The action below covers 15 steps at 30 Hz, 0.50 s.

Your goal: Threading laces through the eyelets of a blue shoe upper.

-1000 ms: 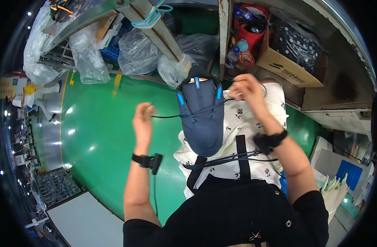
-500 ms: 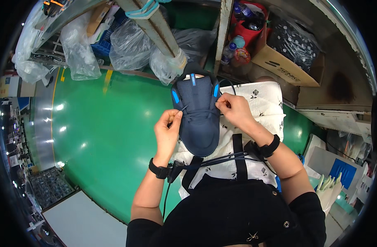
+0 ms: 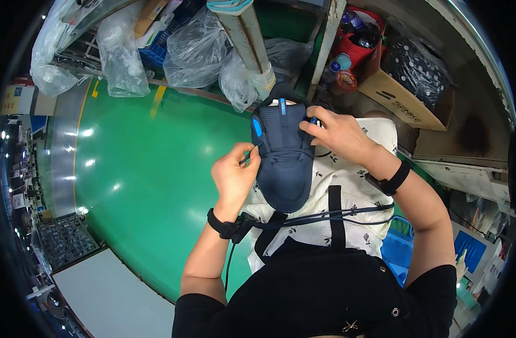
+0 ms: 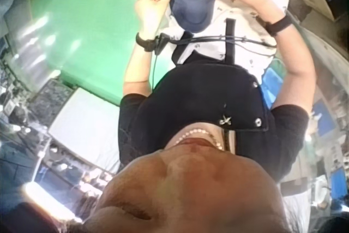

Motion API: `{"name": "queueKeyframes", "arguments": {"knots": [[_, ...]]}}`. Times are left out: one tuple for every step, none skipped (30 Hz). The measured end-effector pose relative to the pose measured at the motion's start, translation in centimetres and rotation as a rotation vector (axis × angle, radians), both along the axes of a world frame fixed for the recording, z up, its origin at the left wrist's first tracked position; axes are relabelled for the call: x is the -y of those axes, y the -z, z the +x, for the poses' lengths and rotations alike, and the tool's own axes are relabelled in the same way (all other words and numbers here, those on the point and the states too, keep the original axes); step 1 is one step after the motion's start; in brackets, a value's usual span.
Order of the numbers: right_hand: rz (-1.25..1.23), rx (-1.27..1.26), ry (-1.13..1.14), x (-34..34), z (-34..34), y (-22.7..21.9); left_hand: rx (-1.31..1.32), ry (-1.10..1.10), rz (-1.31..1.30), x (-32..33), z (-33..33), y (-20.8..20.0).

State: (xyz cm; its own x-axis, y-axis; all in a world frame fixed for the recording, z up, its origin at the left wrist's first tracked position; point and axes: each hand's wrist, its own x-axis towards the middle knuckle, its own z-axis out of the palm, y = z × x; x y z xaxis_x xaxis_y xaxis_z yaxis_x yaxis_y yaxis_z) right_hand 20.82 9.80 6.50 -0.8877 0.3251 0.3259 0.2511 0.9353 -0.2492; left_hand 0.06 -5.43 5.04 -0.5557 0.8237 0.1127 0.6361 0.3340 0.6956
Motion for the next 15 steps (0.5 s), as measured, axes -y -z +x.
{"name": "queueKeyframes", "arguments": {"knots": [[-0.001, -0.001, 0.0, -0.4, -0.1, 0.0, -0.001, 0.0, -0.001, -0.1, -0.1, -0.1], [0.018, 0.033, -0.08, -1.0, -0.1, 0.1, -0.047, 0.012, -0.012, -0.2, -0.1, -0.1], [0.036, 0.067, -0.159, -1.5, -0.1, 0.2, -0.094, 0.023, -0.024, -0.3, -0.1, -0.2], [0.034, 0.066, -0.157, -1.7, -0.1, 0.2, -0.094, 0.025, -0.026, -0.3, -0.1, -0.3], [0.014, 0.077, -0.194, -2.0, -0.2, 0.1, -0.126, 0.051, -0.007, -0.3, -0.2, -0.4], [-0.006, 0.088, -0.23, -2.2, -0.3, 0.1, -0.157, 0.076, 0.012, -0.4, -0.2, -0.5], [-0.007, 0.088, -0.231, -2.4, -0.3, 0.2, -0.158, 0.076, 0.01, -0.4, -0.2, -0.5], [-0.019, 0.1, -0.252, -2.6, -0.4, 0.3, -0.191, 0.108, 0.031, -0.5, -0.3, -0.6], [-0.031, 0.114, -0.272, -2.8, -0.5, 0.4, -0.223, 0.141, 0.052, -0.6, -0.3, -0.6], [-0.033, 0.114, -0.272, -2.9, -0.6, 0.5, -0.222, 0.141, 0.05, -0.7, -0.3, -0.7], [-0.022, 0.111, -0.282, -3.0, -0.6, 0.5, -0.223, 0.157, -0.015, -0.8, -0.4, -1.0], [-0.012, 0.108, -0.292, -3.1, -0.6, 0.4, -0.223, 0.173, -0.08, -1.0, -0.6, -1.1], [-0.013, 0.11, -0.289, -3.1, -0.6, 0.4, -0.221, 0.175, -0.081, -1.2, -1.1, -0.6], [-0.01, 0.111, -0.3, -3.1, -0.8, 0.3, -0.01, 0.192, -0.133, -1.3, -2.0, -0.1], [-0.007, 0.112, -0.31, -3.1, -0.9, 0.3, 0.201, 0.206, -0.182, -1.5, -2.5, 0.2]]}}
